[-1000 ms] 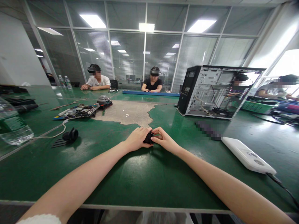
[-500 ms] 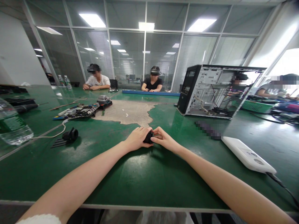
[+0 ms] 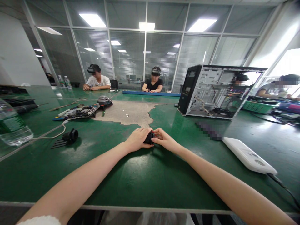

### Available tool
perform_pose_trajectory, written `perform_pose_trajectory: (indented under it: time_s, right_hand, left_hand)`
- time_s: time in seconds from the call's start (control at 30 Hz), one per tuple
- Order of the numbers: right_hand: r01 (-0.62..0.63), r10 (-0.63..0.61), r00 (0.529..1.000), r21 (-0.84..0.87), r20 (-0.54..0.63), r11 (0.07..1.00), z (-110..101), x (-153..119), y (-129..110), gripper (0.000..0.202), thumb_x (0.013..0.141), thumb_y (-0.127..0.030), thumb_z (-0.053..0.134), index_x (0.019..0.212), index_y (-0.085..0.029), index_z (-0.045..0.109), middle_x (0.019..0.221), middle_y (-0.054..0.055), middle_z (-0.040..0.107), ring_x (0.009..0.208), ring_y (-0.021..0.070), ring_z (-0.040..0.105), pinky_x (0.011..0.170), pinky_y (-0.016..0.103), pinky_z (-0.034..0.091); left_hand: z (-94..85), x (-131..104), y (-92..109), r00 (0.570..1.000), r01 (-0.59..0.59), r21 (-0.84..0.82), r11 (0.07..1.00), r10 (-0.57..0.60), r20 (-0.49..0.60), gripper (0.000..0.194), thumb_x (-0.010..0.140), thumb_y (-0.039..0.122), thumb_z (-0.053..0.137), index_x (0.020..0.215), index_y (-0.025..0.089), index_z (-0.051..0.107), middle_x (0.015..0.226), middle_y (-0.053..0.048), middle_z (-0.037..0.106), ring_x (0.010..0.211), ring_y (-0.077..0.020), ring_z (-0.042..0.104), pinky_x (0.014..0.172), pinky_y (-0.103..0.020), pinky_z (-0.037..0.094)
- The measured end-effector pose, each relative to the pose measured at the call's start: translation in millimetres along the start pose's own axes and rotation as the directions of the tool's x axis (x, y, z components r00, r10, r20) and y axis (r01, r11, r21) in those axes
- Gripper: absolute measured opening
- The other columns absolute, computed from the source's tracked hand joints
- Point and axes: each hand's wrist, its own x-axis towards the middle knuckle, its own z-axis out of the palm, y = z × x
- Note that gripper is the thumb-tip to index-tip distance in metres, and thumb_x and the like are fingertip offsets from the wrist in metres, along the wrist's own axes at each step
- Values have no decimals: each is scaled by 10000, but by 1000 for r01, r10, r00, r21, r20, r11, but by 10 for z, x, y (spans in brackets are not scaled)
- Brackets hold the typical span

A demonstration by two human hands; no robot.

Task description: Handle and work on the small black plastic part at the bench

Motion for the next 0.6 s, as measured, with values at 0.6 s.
perform_pose_trajectory:
  time_s: [0.6]
  right_hand:
    - [-59, 58, 998, -7, -37, 998, 18, -2, -7, 312, 704, -324, 583, 935, -200, 413, 945, 30, 493, 833, 134, 541, 776, 337, 452]
  left_hand:
    - [3, -7, -14, 1000, -12, 15, 1000, 12, 2, 660, 641, 488, 608, 1141, 156, 332, 1042, -88, 520, 925, -239, 498, 776, -337, 381]
